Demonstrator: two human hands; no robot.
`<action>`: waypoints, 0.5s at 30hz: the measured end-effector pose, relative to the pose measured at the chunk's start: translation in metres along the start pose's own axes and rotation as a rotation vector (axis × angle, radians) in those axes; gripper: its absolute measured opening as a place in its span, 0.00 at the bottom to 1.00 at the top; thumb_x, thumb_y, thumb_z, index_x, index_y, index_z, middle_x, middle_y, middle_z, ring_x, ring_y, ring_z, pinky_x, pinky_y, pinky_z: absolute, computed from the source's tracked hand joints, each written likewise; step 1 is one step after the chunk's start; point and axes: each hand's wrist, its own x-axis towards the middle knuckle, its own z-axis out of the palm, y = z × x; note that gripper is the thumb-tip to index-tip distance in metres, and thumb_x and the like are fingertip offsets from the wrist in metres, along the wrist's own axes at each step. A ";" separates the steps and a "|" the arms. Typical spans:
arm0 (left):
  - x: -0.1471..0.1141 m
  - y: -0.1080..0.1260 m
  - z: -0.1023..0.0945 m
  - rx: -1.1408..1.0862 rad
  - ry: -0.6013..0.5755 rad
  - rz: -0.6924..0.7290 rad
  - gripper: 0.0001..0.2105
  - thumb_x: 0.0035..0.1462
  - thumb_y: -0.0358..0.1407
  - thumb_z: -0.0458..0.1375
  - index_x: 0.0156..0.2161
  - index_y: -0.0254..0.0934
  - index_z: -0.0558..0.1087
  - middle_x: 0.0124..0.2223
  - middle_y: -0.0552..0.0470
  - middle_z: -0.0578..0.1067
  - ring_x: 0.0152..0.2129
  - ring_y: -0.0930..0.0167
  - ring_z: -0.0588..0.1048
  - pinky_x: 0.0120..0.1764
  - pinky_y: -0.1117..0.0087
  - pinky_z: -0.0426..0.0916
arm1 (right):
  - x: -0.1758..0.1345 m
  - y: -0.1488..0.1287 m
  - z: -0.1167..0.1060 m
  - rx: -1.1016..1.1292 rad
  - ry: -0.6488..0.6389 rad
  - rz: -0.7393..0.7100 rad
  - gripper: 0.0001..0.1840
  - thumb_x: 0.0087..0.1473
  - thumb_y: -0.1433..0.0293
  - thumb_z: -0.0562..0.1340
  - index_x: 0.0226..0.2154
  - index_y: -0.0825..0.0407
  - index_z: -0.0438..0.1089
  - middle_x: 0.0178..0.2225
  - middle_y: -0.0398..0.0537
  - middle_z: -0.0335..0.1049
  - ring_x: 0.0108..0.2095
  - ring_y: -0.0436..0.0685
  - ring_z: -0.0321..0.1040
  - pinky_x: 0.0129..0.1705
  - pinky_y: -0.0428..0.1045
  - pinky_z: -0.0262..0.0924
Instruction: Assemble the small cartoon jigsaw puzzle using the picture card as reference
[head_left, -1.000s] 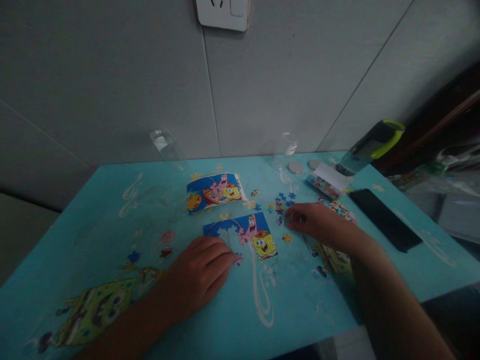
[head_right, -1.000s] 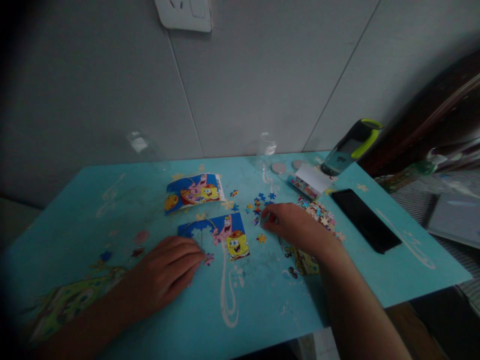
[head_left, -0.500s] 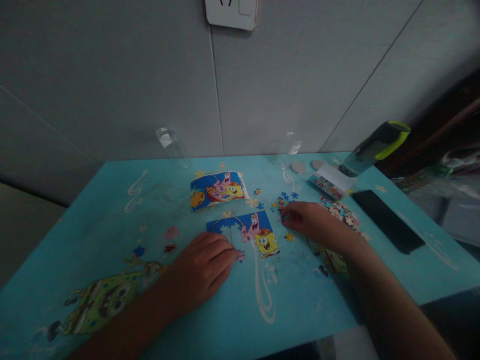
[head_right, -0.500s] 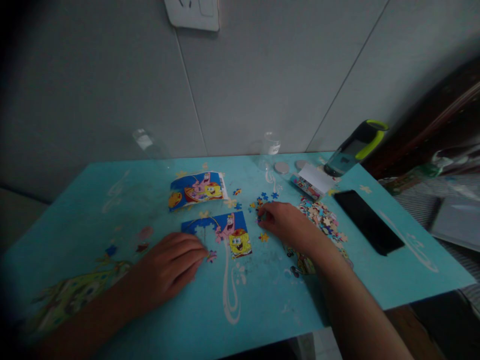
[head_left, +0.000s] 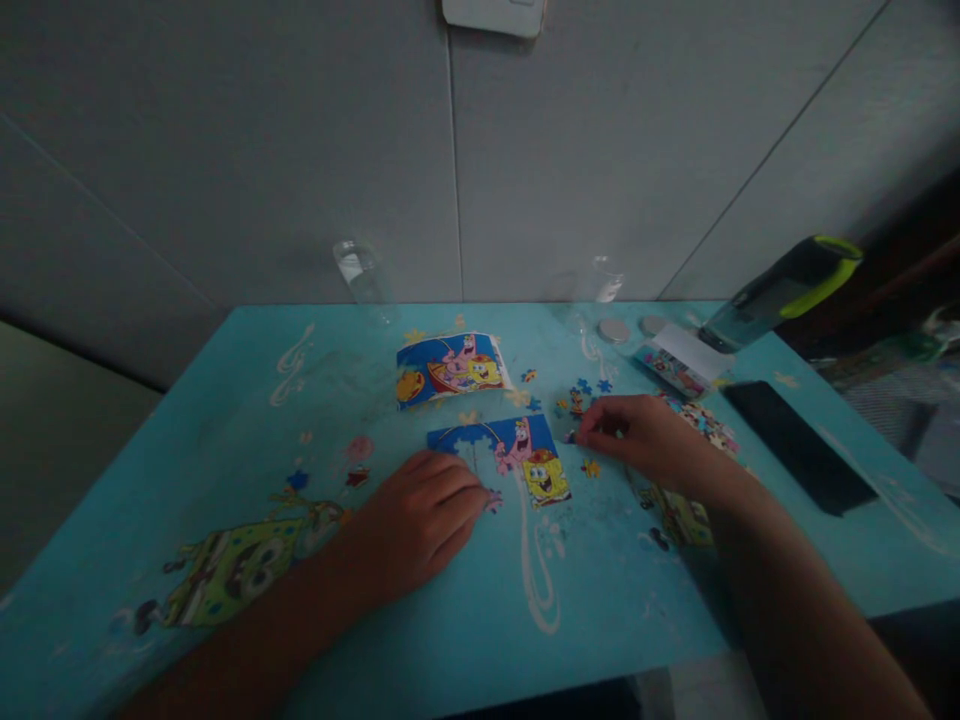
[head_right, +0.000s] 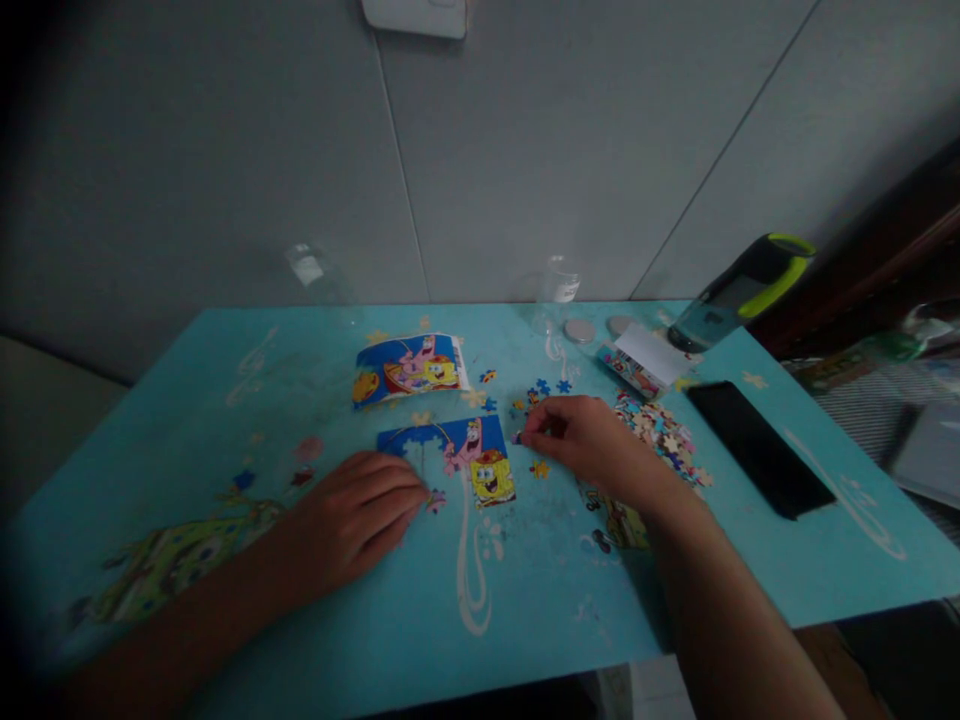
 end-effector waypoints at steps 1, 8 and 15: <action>0.000 0.000 0.000 0.001 -0.002 0.000 0.08 0.68 0.29 0.55 0.48 0.34 0.74 0.42 0.48 0.78 0.41 0.65 0.74 0.45 0.58 0.71 | -0.002 -0.004 0.003 0.068 -0.024 -0.014 0.10 0.58 0.60 0.64 0.34 0.49 0.76 0.29 0.44 0.75 0.29 0.52 0.69 0.32 0.48 0.61; 0.000 0.003 0.004 0.010 -0.038 0.008 0.12 0.68 0.29 0.54 0.54 0.33 0.72 0.44 0.47 0.78 0.43 0.65 0.74 0.48 0.57 0.70 | -0.009 -0.030 0.042 0.269 -0.212 -0.081 0.06 0.59 0.64 0.64 0.34 0.49 0.75 0.31 0.41 0.75 0.31 0.51 0.69 0.34 0.47 0.63; 0.001 0.002 0.000 0.013 -0.029 0.020 0.11 0.68 0.28 0.55 0.51 0.34 0.74 0.44 0.47 0.78 0.43 0.65 0.74 0.48 0.58 0.71 | -0.009 -0.026 0.042 0.210 -0.186 -0.071 0.06 0.59 0.65 0.64 0.35 0.49 0.76 0.32 0.42 0.76 0.32 0.52 0.71 0.35 0.48 0.63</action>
